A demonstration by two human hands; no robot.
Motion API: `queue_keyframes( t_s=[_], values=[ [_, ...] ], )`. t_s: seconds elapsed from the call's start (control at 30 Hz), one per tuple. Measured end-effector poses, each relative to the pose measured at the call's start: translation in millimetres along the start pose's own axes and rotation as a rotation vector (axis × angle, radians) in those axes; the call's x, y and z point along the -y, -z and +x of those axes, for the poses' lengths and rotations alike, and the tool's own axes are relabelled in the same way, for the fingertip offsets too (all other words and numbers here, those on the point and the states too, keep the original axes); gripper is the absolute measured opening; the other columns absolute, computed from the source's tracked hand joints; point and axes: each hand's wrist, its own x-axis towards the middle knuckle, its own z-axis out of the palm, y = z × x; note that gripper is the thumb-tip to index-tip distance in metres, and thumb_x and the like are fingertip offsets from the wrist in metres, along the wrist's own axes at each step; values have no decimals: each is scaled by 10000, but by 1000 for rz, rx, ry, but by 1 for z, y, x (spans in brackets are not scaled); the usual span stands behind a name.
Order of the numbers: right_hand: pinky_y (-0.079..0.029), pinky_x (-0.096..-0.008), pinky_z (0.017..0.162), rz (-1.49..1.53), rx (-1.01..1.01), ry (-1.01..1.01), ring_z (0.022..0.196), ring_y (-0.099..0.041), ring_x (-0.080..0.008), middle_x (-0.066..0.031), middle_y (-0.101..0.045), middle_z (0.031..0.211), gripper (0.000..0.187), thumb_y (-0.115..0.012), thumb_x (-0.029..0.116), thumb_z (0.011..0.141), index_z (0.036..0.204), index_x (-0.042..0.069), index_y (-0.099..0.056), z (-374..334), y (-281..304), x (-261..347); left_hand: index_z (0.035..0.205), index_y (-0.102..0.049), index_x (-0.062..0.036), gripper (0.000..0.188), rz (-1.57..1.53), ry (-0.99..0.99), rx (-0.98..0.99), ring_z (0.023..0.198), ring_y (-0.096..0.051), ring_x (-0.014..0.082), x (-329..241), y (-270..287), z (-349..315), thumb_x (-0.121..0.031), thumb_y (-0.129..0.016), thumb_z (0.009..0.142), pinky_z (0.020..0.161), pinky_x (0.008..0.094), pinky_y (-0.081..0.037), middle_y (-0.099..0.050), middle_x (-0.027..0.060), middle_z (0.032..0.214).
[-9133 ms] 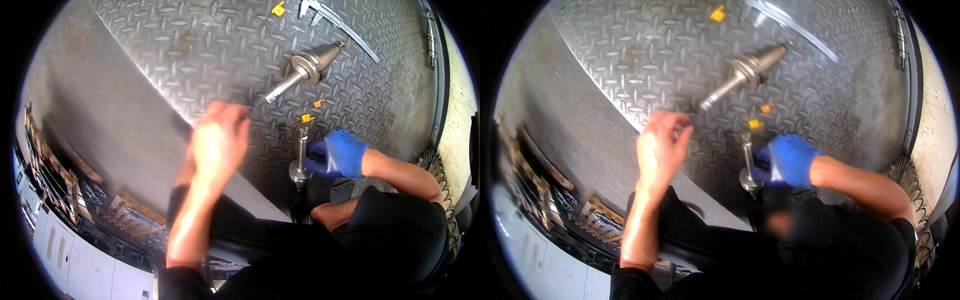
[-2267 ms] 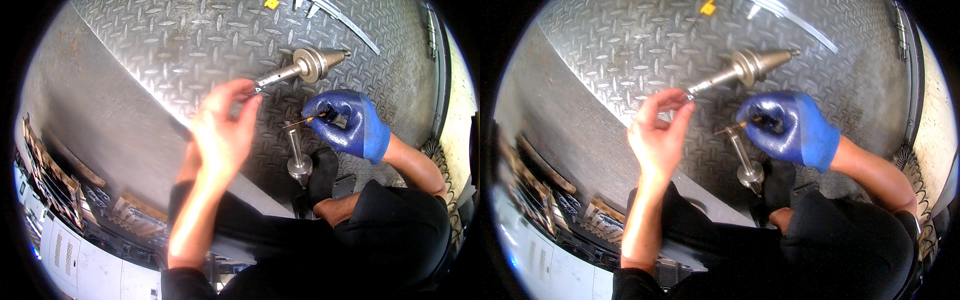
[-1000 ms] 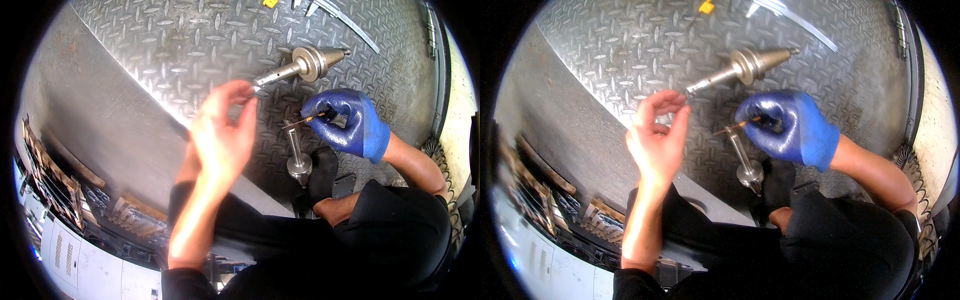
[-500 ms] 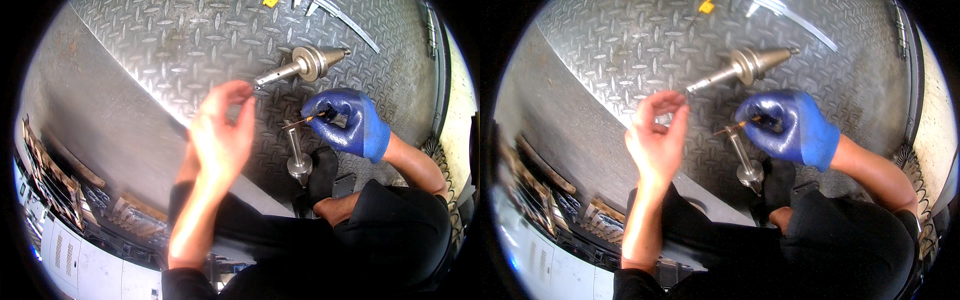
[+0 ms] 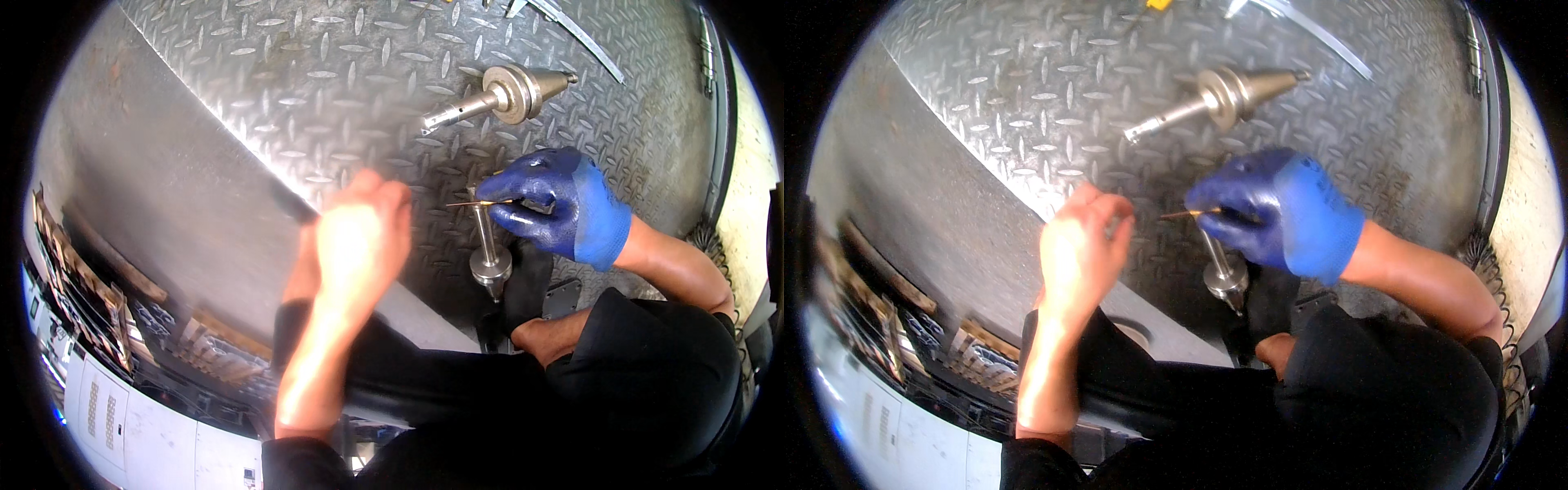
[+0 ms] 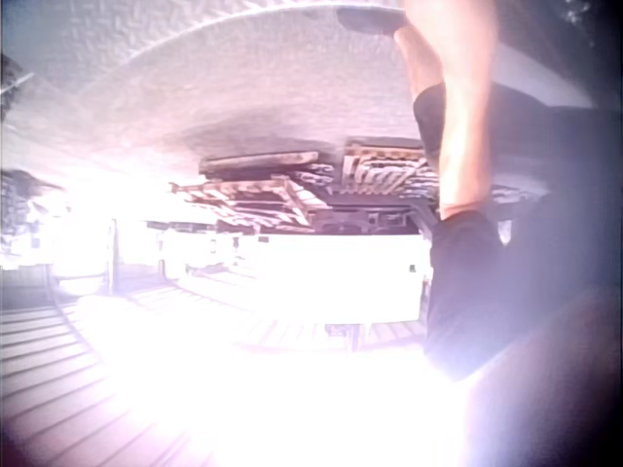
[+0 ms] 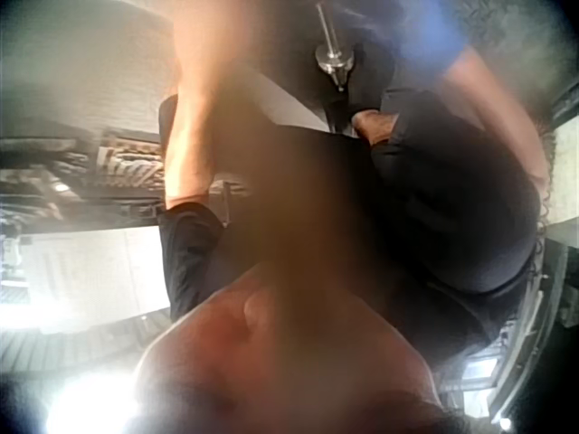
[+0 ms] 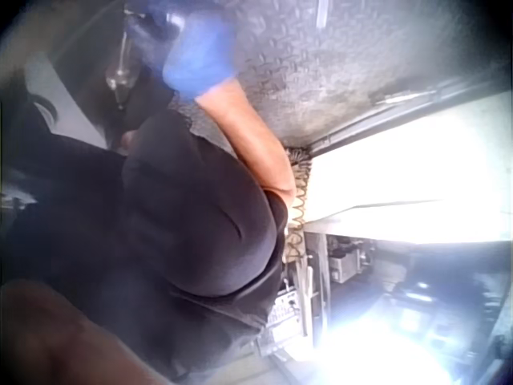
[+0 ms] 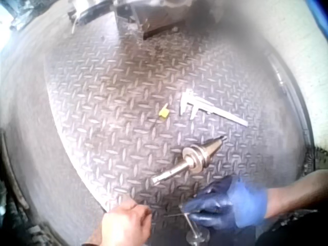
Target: The person sits on a metal diamond-plate floor and uses a small yellow-handled tool to clean the grooves and surfaces of two metallic mechanical components. The person holds one component in the left hand and scrubs it with the tool in the right hand, then switches to the second component to repeat the cleaning process.
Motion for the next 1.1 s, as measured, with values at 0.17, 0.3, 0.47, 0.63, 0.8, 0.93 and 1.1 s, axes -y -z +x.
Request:
queue_keyframes(
  t_s=[0.17,0.3,0.47,0.63,0.8,0.93,1.1],
  values=[
    [-581,-408,732,-51,11,11,829,-753,-332,-158,-782,978,216,-823,91,888,1101,57,-809,3,-2,5,909,-786,-96,74,9,-33,-25,798,-725,353,-2,-11,-3,-94,-815,840,717,445,-589,-675,119,871],
    [-585,-406,738,-24,7,-23,835,-756,-329,-153,-787,974,214,-827,99,886,1094,53,-810,3,-3,6,904,-786,-83,62,17,-43,-38,799,-726,352,-2,-15,-3,-86,-805,845,717,442,-590,-672,122,871],
    [-589,-403,748,-9,1,-34,846,-759,-316,-146,-793,983,210,-828,109,889,1090,51,-811,3,-2,6,902,-777,-68,48,42,-57,-28,802,-720,361,-3,-18,-4,-95,-785,863,727,444,-587,-668,129,885],
    [-588,-374,744,0,16,-80,826,-756,-269,-138,-793,976,201,-820,126,920,1100,38,-804,5,0,12,968,-747,-53,81,50,-39,2,836,-715,375,-5,-19,-5,-86,-757,894,746,455,-583,-667,151,922],
    [-587,-333,733,80,-25,-196,808,-747,-185,-141,-794,973,191,-799,99,954,1121,7,-787,4,2,18,1062,-692,-16,135,-284,-105,-72,791,-686,336,-2,-8,-2,-35,-726,933,715,428,-554,-644,164,924],
    [-592,-324,746,107,-80,-173,833,-750,-159,-142,-800,986,188,-795,87,961,1127,-2,-784,3,2,17,1077,-671,-3,137,-390,-97,-30,734,-633,282,-9,2,1,-8,-708,945,681,399,-518,-625,151,934],
    [-591,-347,731,114,-93,-142,817,-762,-219,-163,-792,975,190,-796,109,949,1122,30,-788,4,2,14,1073,-673,-13,138,-416,-80,-14,797,-653,315,-13,6,2,-16,-712,941,717,423,-534,-638,154,969]
  ],
)
